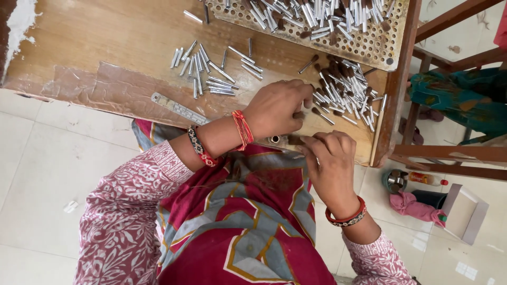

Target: Assembling small industrial or makeup brushes by inserting bundles of bristles into metal tubes on a workspace.

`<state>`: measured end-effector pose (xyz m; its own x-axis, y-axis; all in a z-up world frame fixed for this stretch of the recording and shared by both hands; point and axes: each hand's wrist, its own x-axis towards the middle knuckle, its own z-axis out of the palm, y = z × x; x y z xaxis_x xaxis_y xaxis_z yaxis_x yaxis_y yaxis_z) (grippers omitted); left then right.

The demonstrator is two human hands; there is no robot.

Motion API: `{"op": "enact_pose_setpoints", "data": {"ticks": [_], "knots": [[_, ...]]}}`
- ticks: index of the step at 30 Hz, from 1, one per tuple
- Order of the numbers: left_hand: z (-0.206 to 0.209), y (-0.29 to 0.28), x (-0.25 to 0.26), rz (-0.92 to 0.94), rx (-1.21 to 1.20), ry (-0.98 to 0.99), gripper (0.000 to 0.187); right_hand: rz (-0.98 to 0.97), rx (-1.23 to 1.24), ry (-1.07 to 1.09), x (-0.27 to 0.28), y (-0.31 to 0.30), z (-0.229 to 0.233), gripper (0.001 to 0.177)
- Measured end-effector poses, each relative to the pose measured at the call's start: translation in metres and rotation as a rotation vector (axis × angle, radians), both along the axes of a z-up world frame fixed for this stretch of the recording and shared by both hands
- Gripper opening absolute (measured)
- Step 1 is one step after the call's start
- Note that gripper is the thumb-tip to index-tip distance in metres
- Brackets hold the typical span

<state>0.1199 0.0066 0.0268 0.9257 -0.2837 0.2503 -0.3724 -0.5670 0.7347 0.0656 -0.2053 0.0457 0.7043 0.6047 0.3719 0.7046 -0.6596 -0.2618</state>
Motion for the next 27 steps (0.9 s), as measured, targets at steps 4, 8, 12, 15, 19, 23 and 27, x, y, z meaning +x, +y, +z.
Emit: {"op": "enact_pose_setpoints", "data": {"ticks": [4, 8, 12, 15, 19, 23, 27], "knots": [[-0.005, -0.004, 0.001, -0.028, 0.006, -0.014, 0.033, -0.004, -0.038, 0.033, -0.003, -0.001, -0.003, 0.023], [-0.006, -0.009, 0.004, -0.08, 0.07, 0.023, 0.038, -0.003, -0.006, 0.004, -0.003, 0.001, -0.001, 0.023], [-0.013, -0.013, 0.006, -0.101, 0.112, 0.033, 0.04, 0.017, -0.039, 0.013, 0.002, 0.0, -0.004, 0.022], [-0.02, -0.015, 0.008, -0.122, 0.121, 0.031, 0.04, 0.029, -0.028, 0.032, 0.004, 0.003, 0.0, 0.017], [-0.007, -0.018, 0.007, -0.131, 0.159, 0.055, 0.046, 0.03, -0.039, 0.068, 0.004, 0.004, 0.004, 0.011], [-0.01, -0.018, 0.008, -0.039, 0.205, -0.119, 0.044, 0.043, -0.046, 0.096, 0.003, 0.006, 0.01, 0.012], [-0.001, -0.008, 0.0, -0.016, 0.139, -0.171, 0.037, 0.026, -0.048, 0.131, 0.002, 0.006, 0.009, 0.012]]}}
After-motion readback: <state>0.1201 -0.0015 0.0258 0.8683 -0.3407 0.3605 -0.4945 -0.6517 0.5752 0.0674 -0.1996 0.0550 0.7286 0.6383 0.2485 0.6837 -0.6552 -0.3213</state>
